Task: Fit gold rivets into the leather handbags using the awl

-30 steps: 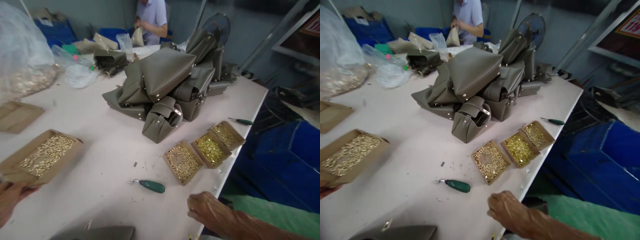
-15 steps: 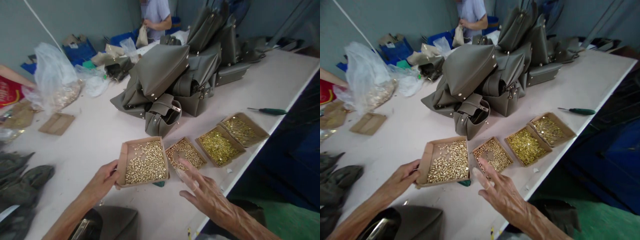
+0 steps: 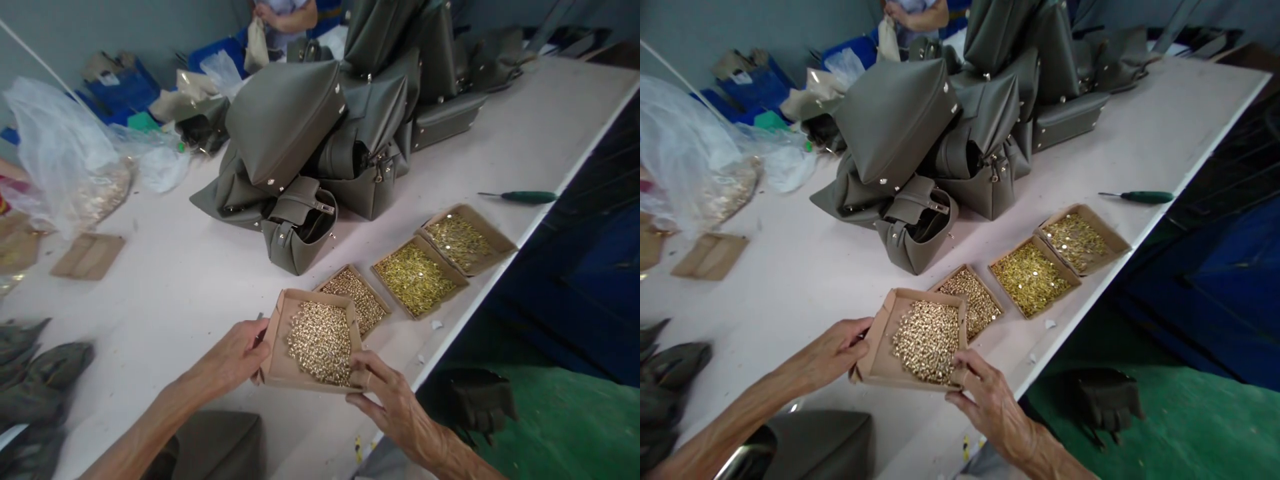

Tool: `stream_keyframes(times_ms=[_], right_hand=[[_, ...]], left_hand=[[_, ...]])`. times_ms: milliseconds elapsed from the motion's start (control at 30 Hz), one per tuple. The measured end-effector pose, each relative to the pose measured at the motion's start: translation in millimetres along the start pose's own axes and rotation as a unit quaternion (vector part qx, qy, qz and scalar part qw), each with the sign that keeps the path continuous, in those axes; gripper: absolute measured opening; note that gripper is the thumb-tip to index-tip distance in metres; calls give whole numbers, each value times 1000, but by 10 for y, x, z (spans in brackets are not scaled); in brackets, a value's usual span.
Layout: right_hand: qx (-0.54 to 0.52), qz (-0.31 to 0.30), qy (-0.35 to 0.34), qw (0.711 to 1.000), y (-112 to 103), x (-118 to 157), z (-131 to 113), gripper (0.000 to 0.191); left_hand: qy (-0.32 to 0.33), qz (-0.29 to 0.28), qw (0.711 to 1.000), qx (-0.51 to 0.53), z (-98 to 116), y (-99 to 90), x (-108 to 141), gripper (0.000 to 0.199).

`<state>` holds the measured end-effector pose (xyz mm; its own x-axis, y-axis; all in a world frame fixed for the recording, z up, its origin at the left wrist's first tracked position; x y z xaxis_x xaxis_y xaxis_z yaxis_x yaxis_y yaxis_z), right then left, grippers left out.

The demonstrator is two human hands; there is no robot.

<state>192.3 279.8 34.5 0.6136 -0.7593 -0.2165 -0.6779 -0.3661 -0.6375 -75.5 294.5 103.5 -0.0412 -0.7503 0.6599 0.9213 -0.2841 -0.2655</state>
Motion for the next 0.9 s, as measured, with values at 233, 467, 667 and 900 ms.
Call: stream_keyframes(times_ms=[233,467,667,900], right_hand=[[-163,-27,112,980,-25,32,40,27],[-272,-32,169,947,-38,1,169,31],[-395,-17,237,887,-157,-60,185,29],[-654,96,361,658,-91,-145,579,34]], left_hand=[[10,-4,995,-103,395,55,-99,70],[47,-70,985,-153,686,101,-481,32],[76,-79,984,-141,818,99,-691,51],[99,16,995,23,551,-127,-513,59]])
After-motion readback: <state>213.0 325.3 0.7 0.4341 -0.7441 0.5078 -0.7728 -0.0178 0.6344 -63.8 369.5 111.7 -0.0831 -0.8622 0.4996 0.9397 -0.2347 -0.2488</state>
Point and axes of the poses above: each hand's wrist, its own x-axis away from the middle knuckle, its own y-axis out of the palm, z = x × y, the point moved 3 cm from there along -x, towards the middle knuckle, and after that the axes turned 11 degrees about x, right-handed, at the moved point
